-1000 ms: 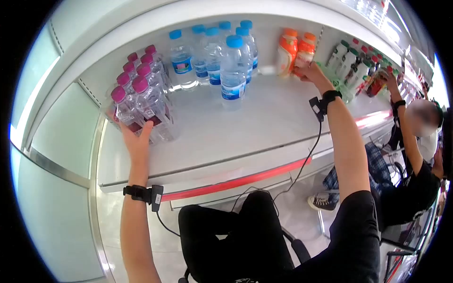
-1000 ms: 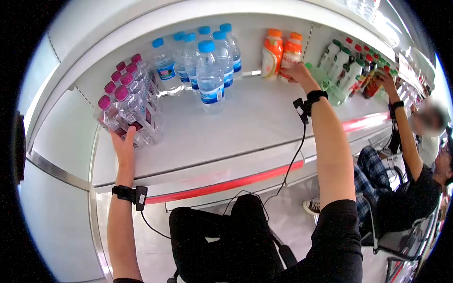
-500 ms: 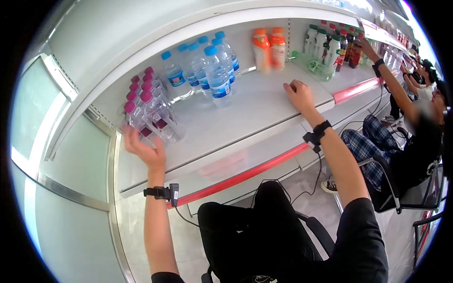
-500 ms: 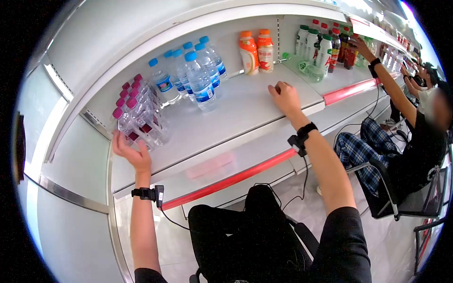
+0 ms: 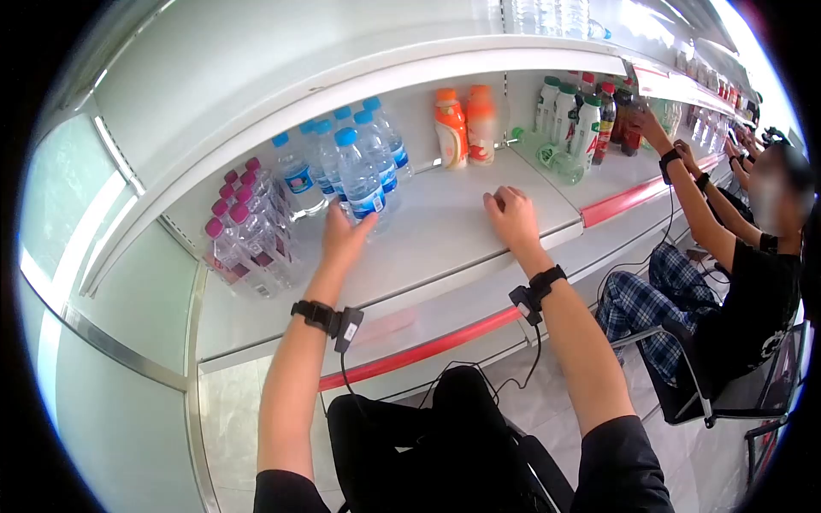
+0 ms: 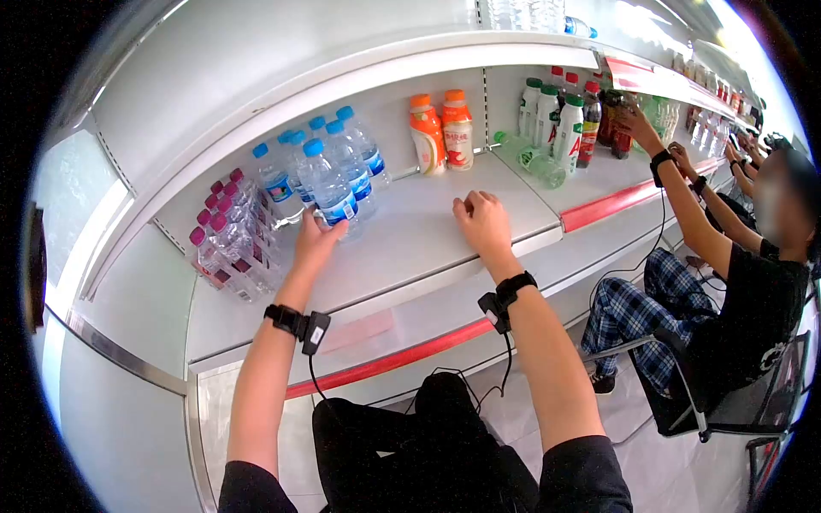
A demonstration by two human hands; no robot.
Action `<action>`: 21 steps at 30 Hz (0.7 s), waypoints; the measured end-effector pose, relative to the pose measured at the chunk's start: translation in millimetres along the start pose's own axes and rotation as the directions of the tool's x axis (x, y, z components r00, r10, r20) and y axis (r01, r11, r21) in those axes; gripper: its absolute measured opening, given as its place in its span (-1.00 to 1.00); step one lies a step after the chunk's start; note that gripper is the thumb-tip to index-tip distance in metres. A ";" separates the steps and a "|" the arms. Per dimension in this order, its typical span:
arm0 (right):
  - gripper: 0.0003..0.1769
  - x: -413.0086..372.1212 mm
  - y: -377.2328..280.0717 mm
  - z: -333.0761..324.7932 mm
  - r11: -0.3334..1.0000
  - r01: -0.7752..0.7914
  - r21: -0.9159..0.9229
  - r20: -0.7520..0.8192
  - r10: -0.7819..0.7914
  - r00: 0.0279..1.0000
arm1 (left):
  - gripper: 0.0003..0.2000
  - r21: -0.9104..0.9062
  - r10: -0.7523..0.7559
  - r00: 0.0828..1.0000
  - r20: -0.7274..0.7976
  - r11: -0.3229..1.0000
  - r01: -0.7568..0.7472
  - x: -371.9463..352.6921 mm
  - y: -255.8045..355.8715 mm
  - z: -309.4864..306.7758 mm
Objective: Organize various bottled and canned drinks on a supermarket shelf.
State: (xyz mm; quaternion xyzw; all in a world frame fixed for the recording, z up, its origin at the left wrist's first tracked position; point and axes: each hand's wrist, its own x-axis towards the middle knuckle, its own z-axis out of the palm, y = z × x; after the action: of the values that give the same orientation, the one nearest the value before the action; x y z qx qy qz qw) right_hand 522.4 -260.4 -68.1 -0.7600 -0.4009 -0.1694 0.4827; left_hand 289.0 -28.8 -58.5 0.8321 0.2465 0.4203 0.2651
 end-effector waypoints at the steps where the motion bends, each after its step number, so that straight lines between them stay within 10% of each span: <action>1: -0.66 -3.3 0.7 -0.3 1.000 0.015 0.009 0.000 -0.015 1.000 | -0.24 -0.155 -0.044 0.998 0.053 0.986 0.052 5.3 4.2 2.2; 6: -0.66 -2.6 1.2 1.7 0.999 0.008 0.047 -0.037 -0.006 0.999 | -0.35 0.131 -0.149 0.989 -0.004 0.980 0.148 4.7 29.6 5.8; 15: -0.58 -1.1 -1.7 -3.2 0.997 -0.061 0.057 0.054 0.058 0.997 | -0.43 0.085 -0.274 0.948 0.160 0.961 0.264 7.8 47.3 16.8; 21: -0.57 -3.7 0.2 -4.1 0.992 -0.094 0.079 0.075 0.088 0.993 | -0.39 -0.036 -0.058 0.987 0.147 0.997 0.064 1.0 65.8 49.5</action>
State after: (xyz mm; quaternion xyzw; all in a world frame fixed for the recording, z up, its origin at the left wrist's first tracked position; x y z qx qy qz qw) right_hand 520.8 -265.7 -68.7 -0.7624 -0.3897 -0.1033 0.5062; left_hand 343.0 -88.3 -40.3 0.8471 0.2433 0.3549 0.3120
